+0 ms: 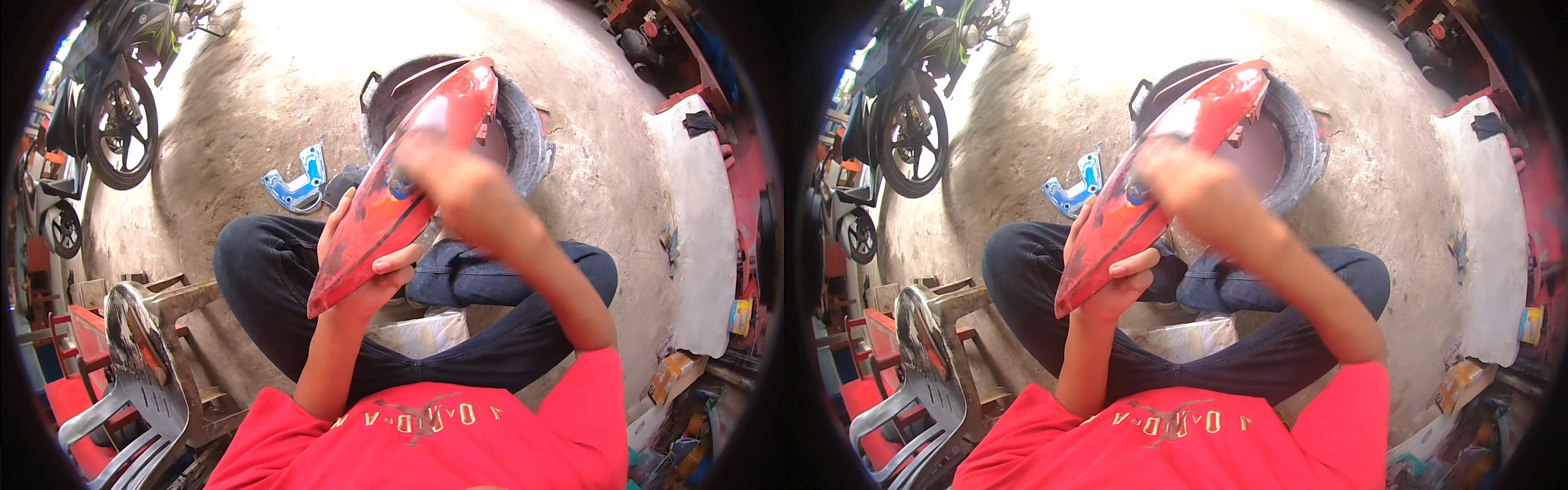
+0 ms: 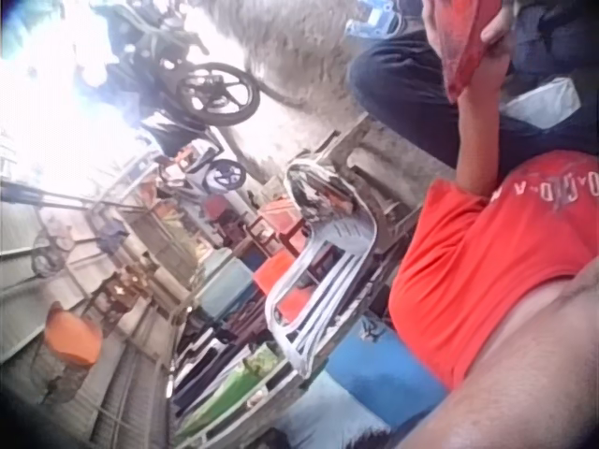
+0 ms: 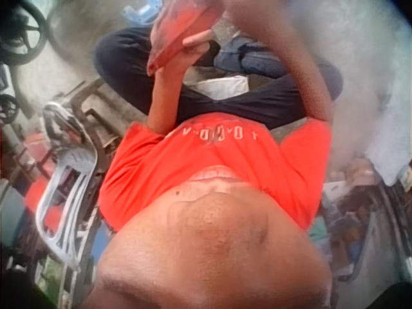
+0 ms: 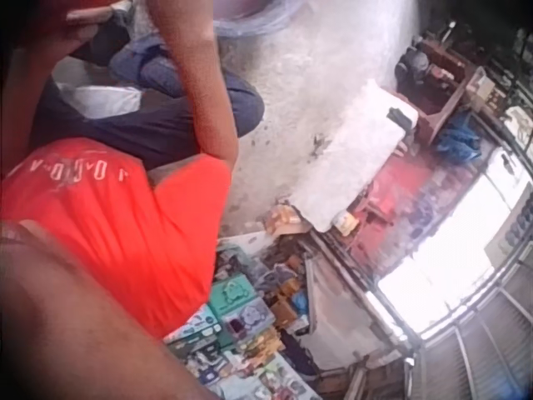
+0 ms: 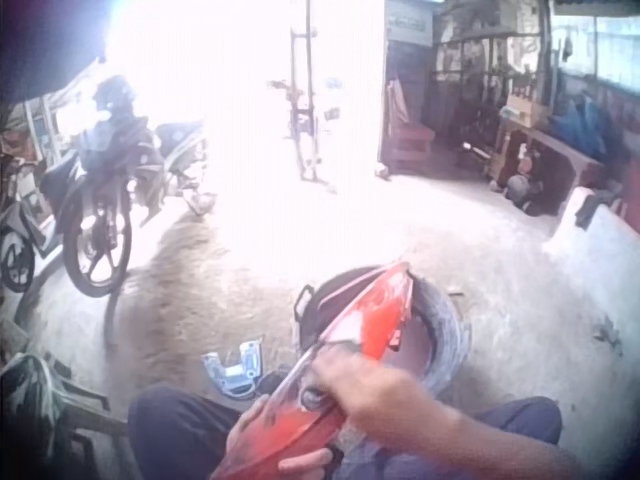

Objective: The person holds a red motorcycle fairing and sands its surface with a piece of sandpaper, occasionally dipping the sandpaper into a bucket of water.

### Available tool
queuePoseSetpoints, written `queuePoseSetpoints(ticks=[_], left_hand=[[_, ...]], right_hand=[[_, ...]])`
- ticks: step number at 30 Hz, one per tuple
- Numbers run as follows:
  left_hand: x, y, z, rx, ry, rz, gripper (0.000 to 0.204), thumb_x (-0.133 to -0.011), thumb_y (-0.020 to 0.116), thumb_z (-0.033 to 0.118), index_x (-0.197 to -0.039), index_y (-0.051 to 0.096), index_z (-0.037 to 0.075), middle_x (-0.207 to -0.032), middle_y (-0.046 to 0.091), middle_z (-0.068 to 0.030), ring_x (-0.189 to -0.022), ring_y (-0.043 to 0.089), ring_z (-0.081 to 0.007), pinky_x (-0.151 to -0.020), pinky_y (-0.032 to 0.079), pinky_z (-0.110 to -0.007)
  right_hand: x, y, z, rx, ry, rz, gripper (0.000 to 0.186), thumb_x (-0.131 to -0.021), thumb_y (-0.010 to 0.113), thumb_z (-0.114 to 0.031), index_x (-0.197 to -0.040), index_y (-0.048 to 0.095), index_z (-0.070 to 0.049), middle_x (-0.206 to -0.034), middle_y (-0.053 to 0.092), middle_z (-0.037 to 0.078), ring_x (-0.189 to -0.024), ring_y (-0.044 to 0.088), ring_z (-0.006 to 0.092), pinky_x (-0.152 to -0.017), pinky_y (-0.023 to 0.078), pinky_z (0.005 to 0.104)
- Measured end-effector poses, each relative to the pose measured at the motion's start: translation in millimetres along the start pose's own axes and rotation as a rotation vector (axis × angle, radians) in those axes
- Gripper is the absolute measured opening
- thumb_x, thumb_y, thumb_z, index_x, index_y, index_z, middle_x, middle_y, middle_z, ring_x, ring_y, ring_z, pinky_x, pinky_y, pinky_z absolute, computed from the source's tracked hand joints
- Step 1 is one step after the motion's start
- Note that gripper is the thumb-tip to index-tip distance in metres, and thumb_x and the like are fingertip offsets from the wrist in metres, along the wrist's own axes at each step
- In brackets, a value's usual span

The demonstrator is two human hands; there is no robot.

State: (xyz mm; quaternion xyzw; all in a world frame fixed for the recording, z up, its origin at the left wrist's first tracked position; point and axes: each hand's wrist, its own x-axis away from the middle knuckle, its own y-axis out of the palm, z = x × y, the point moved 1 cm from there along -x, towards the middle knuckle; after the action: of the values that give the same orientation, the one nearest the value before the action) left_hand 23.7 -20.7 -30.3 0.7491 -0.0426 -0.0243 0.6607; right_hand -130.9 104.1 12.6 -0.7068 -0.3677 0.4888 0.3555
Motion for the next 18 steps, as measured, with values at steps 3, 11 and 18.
queuePoseSetpoints(ticks=[3, 11, 18], left_hand=[[1.0, -4.4, -3.3, -0.017, -0.013, 0.044, 0.049, -0.111, 0.039, 0.051, -0.141, 0.058, 0.017, -0.129, 0.068, -0.0081, -0.063, 0.047, -0.0169, -0.050, 0.033, -0.028], [-0.8, -1.8, -2.0, -0.016, -0.007, 0.038, 0.049, -0.113, 0.033, 0.048, -0.135, 0.057, 0.012, -0.122, 0.069, -0.0079, -0.060, 0.048, -0.0187, -0.049, 0.032, -0.029], [-10.1, 3.0, -7.7, -0.047, 0.381, 0.559, 0.050, -0.113, 0.035, 0.049, -0.136, 0.058, 0.012, -0.124, 0.068, -0.0094, -0.061, 0.049, -0.0188, -0.050, 0.034, -0.031]], right_hand=[[-0.4, 10.7, 40.0, -0.033, 0.159, 0.029, 0.034, -0.092, 0.065, -0.010, -0.124, 0.067, -0.001, -0.127, 0.070, 0.019, -0.116, 0.071, 0.0342, -0.095, 0.060, 0.0402], [-1.7, 4.5, 21.1, -0.026, -0.016, 0.021, 0.034, -0.093, 0.068, -0.019, -0.120, 0.069, 0.001, -0.125, 0.072, 0.021, -0.124, 0.069, 0.0349, -0.108, 0.054, 0.0468], [4.5, -2.3, -25.5, -0.054, -0.256, 0.047, 0.033, -0.090, 0.066, -0.014, -0.120, 0.070, -0.001, -0.121, 0.073, 0.019, -0.123, 0.070, 0.0347, -0.108, 0.055, 0.0457]])
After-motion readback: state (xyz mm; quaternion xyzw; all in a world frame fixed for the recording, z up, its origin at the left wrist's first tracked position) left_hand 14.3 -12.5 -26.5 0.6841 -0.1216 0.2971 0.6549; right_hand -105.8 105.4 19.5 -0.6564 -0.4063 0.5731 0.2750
